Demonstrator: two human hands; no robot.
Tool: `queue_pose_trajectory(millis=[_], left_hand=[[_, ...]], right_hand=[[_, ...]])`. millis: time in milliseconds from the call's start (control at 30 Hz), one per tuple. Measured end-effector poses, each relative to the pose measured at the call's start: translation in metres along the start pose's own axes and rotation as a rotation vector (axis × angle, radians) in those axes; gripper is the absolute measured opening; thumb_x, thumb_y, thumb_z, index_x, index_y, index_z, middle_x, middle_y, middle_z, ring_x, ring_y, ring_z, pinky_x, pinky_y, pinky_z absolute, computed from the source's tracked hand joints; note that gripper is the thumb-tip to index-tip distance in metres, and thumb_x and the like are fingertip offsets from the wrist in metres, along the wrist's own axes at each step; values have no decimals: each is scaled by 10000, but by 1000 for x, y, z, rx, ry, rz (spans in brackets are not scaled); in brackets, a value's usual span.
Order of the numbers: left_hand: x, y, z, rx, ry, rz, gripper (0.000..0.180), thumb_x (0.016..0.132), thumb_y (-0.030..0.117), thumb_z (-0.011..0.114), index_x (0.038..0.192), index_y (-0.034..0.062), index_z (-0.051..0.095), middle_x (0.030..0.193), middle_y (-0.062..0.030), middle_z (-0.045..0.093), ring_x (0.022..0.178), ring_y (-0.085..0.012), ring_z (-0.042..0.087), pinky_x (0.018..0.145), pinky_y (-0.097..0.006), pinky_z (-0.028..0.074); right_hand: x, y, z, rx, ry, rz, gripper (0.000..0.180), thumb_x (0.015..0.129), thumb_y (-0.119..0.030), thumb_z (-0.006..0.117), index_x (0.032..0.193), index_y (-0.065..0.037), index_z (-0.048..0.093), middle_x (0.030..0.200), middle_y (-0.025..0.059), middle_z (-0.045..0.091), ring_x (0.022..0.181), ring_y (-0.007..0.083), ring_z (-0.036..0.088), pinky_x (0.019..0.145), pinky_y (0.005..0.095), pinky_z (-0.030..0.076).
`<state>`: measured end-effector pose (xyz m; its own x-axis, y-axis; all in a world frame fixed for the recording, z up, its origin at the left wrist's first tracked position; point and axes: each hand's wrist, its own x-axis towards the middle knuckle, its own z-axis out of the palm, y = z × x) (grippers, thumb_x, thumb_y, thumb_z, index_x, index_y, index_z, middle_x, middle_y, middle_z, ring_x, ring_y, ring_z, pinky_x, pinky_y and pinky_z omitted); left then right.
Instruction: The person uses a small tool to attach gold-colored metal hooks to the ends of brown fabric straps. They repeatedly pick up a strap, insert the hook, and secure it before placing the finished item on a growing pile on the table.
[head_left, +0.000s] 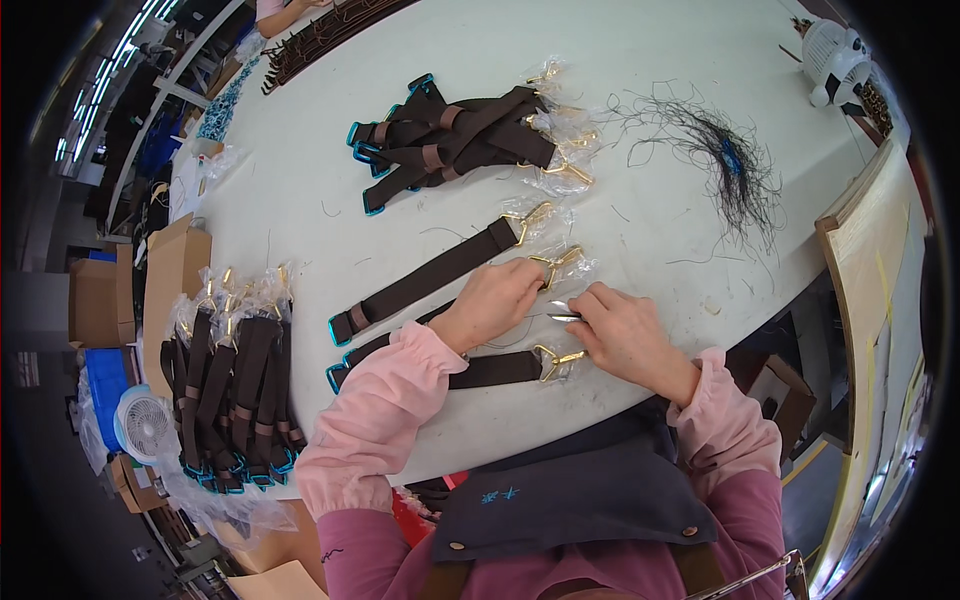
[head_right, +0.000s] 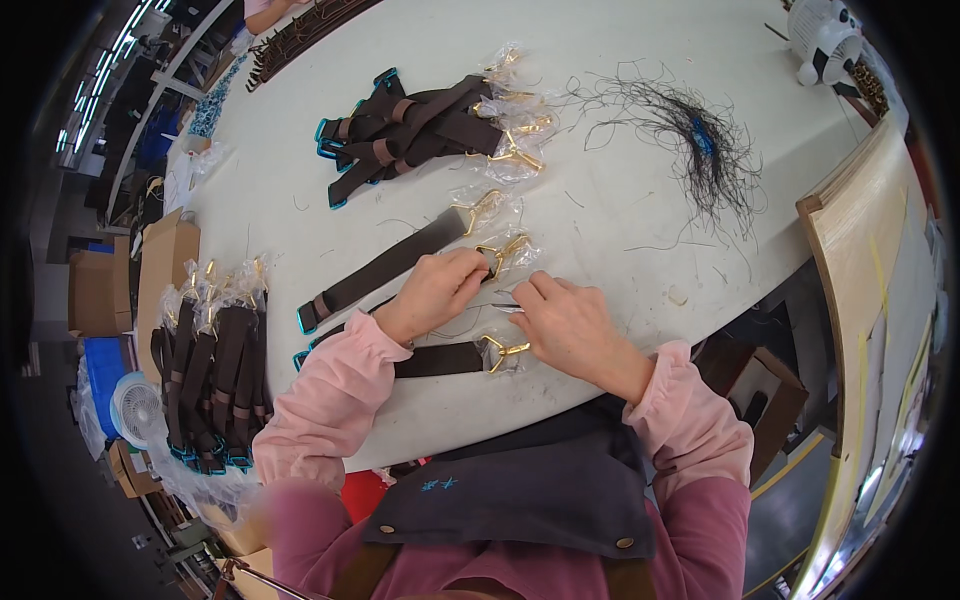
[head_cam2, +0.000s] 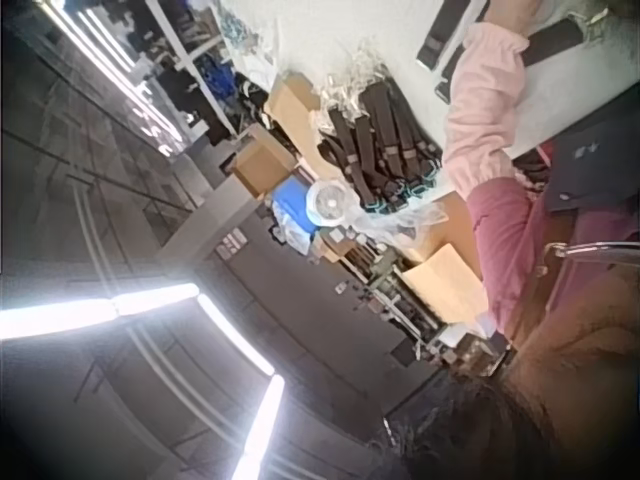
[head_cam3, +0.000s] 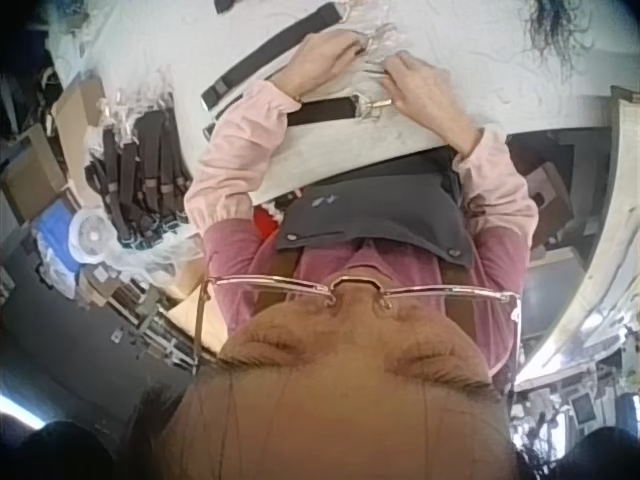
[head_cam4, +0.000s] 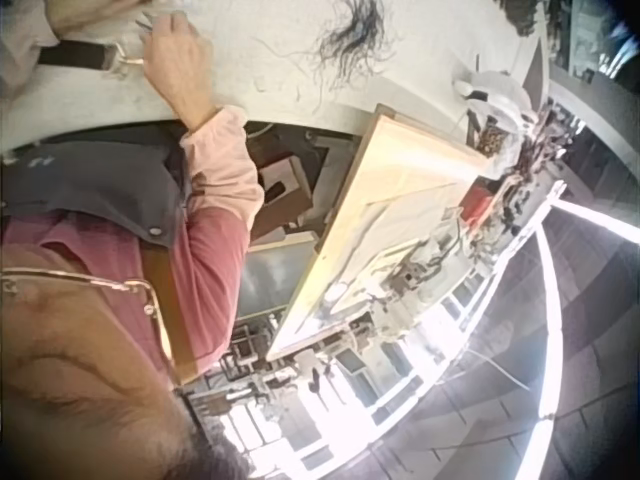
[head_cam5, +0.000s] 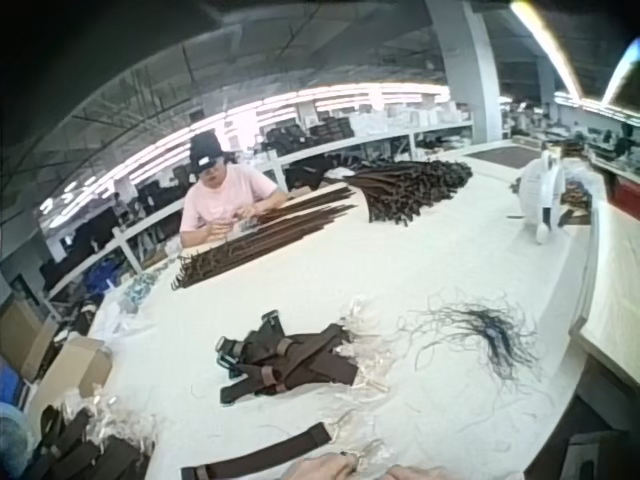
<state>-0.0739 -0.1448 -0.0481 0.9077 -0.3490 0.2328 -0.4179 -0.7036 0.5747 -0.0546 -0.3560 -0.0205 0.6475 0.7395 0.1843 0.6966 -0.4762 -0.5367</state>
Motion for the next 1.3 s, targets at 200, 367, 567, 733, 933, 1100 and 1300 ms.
queue_pose_trajectory(millis=[200, 367, 567, 733, 933, 1100, 1300], left_hand=[[9, 4, -17, -450, -101, -387, 83, 824, 37, 565, 863, -33, 547, 613, -70, 536, 530, -81, 467, 497, -252, 394], [6, -4, -13, -394, -87, -260, 73, 824, 43, 549, 854, -24, 539, 654, -94, 555, 557, -137, 500, 532, -282, 413], [11, -2, -16, -292, -103, -140, 56, 818, 44, 534, 829, -9, 521, 687, -138, 551, 588, -261, 522, 564, -336, 423], [16, -3, -21, -280, -179, -150, 72, 824, 57, 545, 823, -7, 513, 659, -136, 528, 559, -250, 491, 542, -337, 402], [20, -1, -27, -301, -255, -186, 97, 837, 77, 556, 822, -7, 511, 622, -111, 499, 534, -190, 427, 519, -311, 378], [18, -3, -28, -377, -269, -251, 93, 843, 74, 549, 819, -8, 512, 620, -105, 501, 538, -172, 421, 521, -301, 380], [19, -7, -26, -347, -279, -220, 100, 843, 81, 548, 816, -7, 510, 613, -82, 490, 558, -143, 415, 528, -291, 379]], right_hand=[[14, 4, 19, -140, 92, -62, 152, 752, -133, 633, 800, -51, 514, 763, 64, 526, 644, 202, 588, 459, 334, 446], [23, 1, 16, -205, 18, -87, 117, 702, -52, 594, 806, -44, 540, 757, 56, 533, 636, 199, 586, 467, 327, 460], [31, 4, 9, -171, -37, -113, 137, 692, -39, 596, 823, -39, 556, 739, 68, 558, 631, 233, 604, 491, 345, 471], [36, 4, 4, -92, -97, -47, 129, 745, -92, 623, 833, -29, 552, 751, 88, 580, 656, 276, 624, 517, 382, 472], [34, 8, 7, -70, -89, -37, 140, 758, -110, 630, 833, -25, 547, 754, 103, 587, 628, 294, 619, 522, 393, 469], [33, 7, 7, -72, -111, -12, 122, 735, -70, 618, 827, -17, 557, 774, 109, 582, 635, 286, 624, 510, 387, 475], [33, 6, 12, -187, -47, -122, 150, 663, -8, 593, 808, -23, 558, 754, 86, 559, 617, 259, 617, 475, 352, 476]])
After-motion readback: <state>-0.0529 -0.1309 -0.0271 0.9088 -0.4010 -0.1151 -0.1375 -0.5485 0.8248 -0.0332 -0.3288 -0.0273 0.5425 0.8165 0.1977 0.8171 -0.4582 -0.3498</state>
